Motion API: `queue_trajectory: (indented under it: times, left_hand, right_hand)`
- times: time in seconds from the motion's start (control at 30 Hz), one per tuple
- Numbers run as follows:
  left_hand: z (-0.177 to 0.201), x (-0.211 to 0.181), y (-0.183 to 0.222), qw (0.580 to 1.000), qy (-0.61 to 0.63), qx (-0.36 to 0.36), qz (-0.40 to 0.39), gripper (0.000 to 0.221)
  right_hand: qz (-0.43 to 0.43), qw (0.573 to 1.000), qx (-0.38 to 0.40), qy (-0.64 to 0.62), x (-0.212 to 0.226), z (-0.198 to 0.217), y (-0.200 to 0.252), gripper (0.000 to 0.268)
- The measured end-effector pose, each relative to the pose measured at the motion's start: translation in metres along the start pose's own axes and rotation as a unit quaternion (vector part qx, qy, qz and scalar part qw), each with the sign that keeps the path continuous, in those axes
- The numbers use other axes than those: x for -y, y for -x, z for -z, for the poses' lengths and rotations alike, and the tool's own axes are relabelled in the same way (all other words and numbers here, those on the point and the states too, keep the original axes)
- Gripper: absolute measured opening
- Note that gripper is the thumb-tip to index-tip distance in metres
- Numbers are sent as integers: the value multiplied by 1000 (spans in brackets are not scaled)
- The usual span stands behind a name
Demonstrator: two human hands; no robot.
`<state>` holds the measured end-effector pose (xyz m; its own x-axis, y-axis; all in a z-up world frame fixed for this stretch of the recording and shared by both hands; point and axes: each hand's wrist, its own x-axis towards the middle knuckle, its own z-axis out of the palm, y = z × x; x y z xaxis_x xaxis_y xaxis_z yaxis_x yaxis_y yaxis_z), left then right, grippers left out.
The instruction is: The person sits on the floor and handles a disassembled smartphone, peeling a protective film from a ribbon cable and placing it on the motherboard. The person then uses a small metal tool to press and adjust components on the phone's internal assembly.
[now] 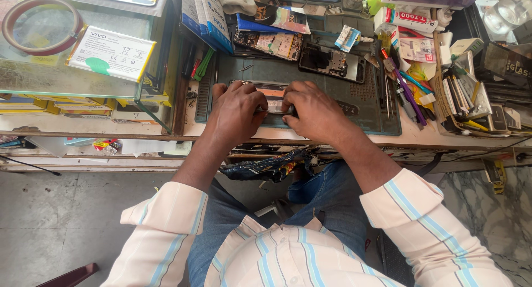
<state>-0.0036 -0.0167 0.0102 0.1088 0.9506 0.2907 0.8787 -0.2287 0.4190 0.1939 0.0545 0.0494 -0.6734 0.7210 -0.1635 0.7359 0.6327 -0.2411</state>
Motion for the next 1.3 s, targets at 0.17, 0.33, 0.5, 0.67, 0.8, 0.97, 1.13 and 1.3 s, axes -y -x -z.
queue_trajectory:
  times: [0.17,0.33,0.5,0.67,0.8,0.97,1.13,1.3]
  left_hand:
    - [-3,4,-11,999,-13,33,-26,5]
    - [-3,5,-13,998,-38,15,-51,6]
    - [2,-5,-12,992,-98,54,-60,12]
    - [0,-15,3,995,-87,-9,-55,19]
    - [-8,-20,13,995,-57,-62,-47,14]
    - [-14,-15,14,991,-6,-117,-58,7]
    - [-14,-12,18,989,27,-139,-44,7]
    - [-15,-12,22,989,14,-147,-33,9]
  right_hand:
    - [10,999,18,41,12,8,-3,20]
    - [21,997,17,73,12,3,-9,26]
    - [51,995,-80,19,1,-14,4,21]
    - [31,983,-173,-49,-47,-10,32,30]
    - [-123,979,-148,-63,-109,14,59,29]
    - [-155,969,-186,-43,-158,18,81,24]
    - [-213,950,-223,-49,-186,12,75,27]
    - [-244,943,-218,-57,-192,5,67,33]
